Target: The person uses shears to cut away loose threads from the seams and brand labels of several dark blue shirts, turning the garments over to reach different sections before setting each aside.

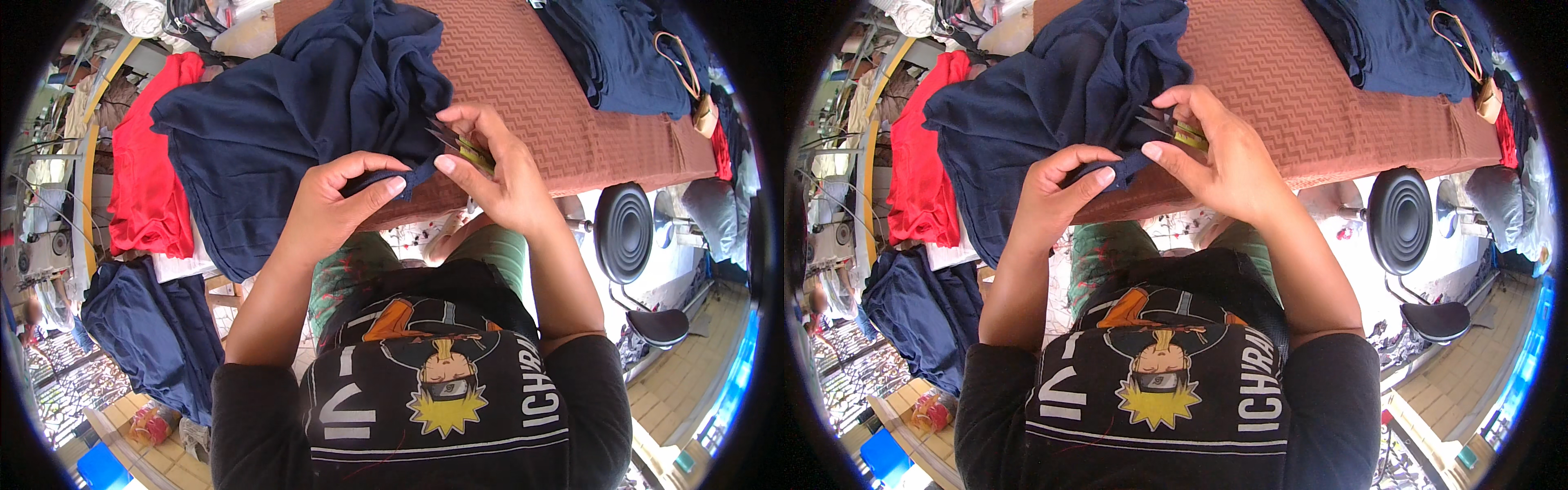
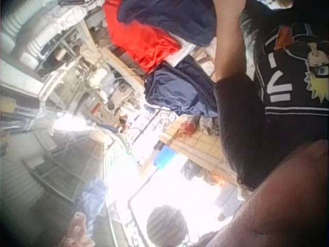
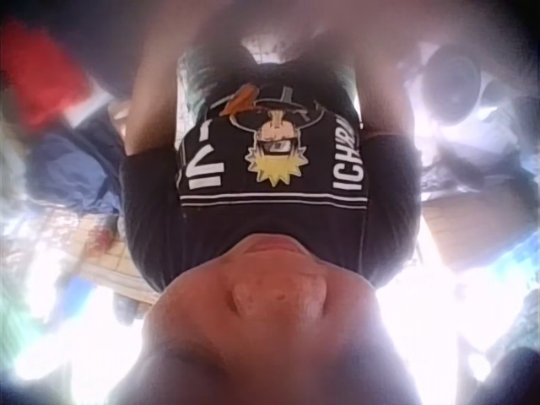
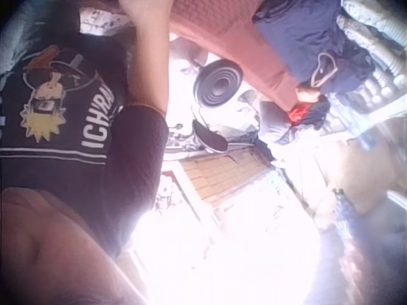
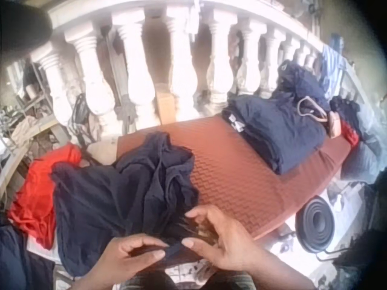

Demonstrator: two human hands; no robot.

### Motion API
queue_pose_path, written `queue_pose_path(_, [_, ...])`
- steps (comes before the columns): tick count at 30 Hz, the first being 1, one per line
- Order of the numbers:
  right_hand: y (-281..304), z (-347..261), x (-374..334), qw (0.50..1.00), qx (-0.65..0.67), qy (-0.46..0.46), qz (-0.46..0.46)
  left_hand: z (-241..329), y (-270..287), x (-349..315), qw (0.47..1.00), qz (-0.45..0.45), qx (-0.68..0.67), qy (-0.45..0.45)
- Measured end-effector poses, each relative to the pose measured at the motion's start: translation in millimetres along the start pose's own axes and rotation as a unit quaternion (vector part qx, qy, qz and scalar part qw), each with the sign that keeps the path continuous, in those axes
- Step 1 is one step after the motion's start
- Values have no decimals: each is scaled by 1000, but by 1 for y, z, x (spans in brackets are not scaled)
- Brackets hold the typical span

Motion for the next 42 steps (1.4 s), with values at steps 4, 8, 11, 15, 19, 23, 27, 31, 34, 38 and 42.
queue_pose_path(4, [1, -7, -6, 997, 24, 46, -51, 3, 0, -3, 1000, 8, 21, -15])
queue_pose_path(8, [-1, -14, -8, 993, 48, 65, -86, 10, -2, -3, 998, 14, 27, -49])
queue_pose_path(11, [-4, -15, -8, 992, 57, 59, -91, 12, -2, -3, 998, 15, 28, -57])
queue_pose_path(15, [-5, -15, -8, 993, 35, 59, -99, 13, -2, -3, 998, 14, 33, -53])
queue_pose_path(19, [-4, -12, -9, 993, 31, 63, -96, 11, -3, -4, 997, 12, 49, -62])
queue_pose_path(23, [-4, -16, -10, 994, 57, 54, -80, 10, -3, -4, 997, 14, 43, -59])
queue_pose_path(27, [-6, -12, -14, 992, 32, 50, -110, 9, -8, -6, 994, -26, 76, -73])
queue_pose_path(31, [11, -6, -7, 998, 55, 26, -26, 30, 5, 2, 962, -37, 200, -182])
queue_pose_path(34, [33, 14, 1, 994, 66, -39, 71, 42, 44, 37, 962, 23, 229, -150])
queue_pose_path(38, [34, 31, 36, 986, 14, -135, 95, 31, 81, 138, 946, 123, 264, -141])
queue_pose_path(42, [8, 79, 75, 984, -115, -51, 123, -10, 107, 229, 861, 232, 450, -53])
Point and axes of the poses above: each hand's wrist, its own x-axis towards the middle knuckle, its own y-axis out of the back of the hand, z = x × y, the point moved 5 cm from there along x, towards the middle knuckle, and after that the axes turned 14 degrees about x, right-handed, at the moved point
